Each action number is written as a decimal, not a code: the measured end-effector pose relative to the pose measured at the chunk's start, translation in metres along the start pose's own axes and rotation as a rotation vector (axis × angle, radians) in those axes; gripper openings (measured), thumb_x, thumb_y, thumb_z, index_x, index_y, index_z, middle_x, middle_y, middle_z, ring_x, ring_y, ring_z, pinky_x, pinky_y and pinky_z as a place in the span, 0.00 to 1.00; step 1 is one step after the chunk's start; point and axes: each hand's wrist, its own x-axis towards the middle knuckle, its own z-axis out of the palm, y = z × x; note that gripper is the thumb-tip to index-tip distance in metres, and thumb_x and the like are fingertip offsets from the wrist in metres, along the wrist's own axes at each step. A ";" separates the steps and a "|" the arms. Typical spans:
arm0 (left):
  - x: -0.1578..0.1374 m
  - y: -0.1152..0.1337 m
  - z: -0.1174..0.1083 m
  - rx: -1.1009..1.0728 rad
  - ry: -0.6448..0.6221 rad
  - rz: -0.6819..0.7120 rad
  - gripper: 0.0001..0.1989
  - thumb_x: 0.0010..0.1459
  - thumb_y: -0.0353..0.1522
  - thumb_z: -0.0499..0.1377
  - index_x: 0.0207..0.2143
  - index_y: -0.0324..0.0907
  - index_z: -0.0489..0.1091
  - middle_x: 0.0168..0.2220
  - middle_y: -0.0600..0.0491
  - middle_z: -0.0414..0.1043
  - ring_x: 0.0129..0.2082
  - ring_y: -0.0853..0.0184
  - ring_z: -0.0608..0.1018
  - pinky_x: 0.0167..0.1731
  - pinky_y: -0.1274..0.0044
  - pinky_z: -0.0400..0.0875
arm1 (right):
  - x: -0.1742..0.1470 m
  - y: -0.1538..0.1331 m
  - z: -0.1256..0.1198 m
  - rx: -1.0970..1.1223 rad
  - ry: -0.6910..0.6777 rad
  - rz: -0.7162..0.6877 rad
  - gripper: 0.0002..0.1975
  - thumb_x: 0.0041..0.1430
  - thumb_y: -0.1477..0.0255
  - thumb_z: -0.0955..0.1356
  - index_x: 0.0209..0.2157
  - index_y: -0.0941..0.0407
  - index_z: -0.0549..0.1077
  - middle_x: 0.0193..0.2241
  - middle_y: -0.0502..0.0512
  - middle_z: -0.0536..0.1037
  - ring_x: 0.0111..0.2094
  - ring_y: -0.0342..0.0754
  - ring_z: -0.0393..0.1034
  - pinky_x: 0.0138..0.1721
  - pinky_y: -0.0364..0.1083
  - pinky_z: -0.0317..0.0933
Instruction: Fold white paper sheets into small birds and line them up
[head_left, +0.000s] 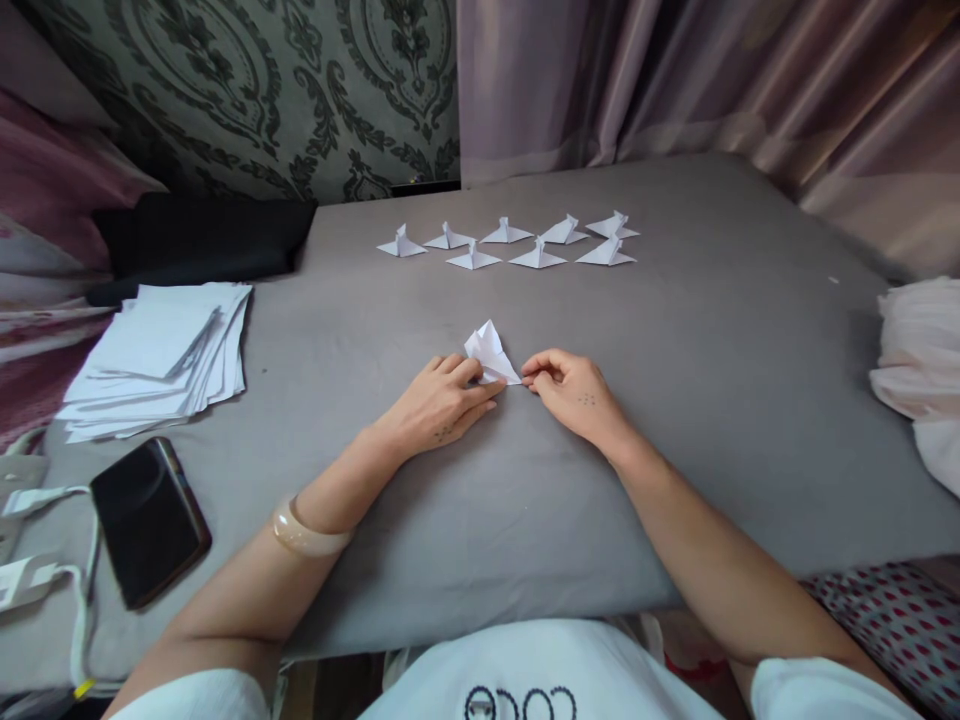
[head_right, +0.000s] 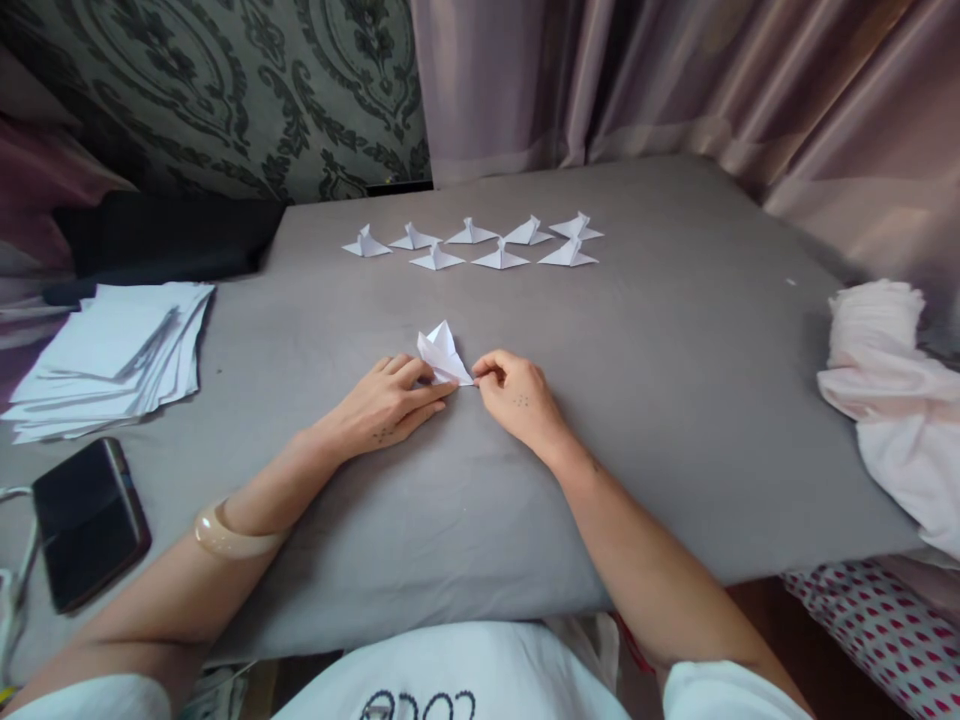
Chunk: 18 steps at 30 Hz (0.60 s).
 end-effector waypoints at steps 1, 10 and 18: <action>0.001 0.001 0.000 0.014 -0.009 -0.005 0.19 0.67 0.40 0.47 0.55 0.47 0.68 0.41 0.45 0.68 0.40 0.61 0.69 0.39 0.70 0.63 | 0.000 0.000 0.000 0.004 0.002 0.001 0.11 0.52 0.78 0.62 0.33 0.54 0.75 0.29 0.52 0.81 0.32 0.46 0.75 0.38 0.48 0.68; 0.002 0.004 0.008 0.102 0.158 -0.006 0.16 0.67 0.38 0.47 0.42 0.41 0.72 0.36 0.47 0.71 0.35 0.64 0.72 0.36 0.72 0.64 | -0.003 -0.008 0.009 -0.147 0.053 -0.148 0.08 0.54 0.69 0.67 0.35 0.55 0.74 0.31 0.52 0.77 0.26 0.42 0.68 0.32 0.44 0.63; 0.001 -0.002 0.000 0.131 0.360 -0.086 0.11 0.65 0.32 0.52 0.47 0.42 0.70 0.47 0.45 0.73 0.45 0.59 0.70 0.42 0.69 0.64 | -0.007 -0.015 0.015 -0.214 0.026 -0.249 0.05 0.57 0.69 0.66 0.30 0.55 0.74 0.30 0.50 0.73 0.27 0.41 0.65 0.32 0.43 0.60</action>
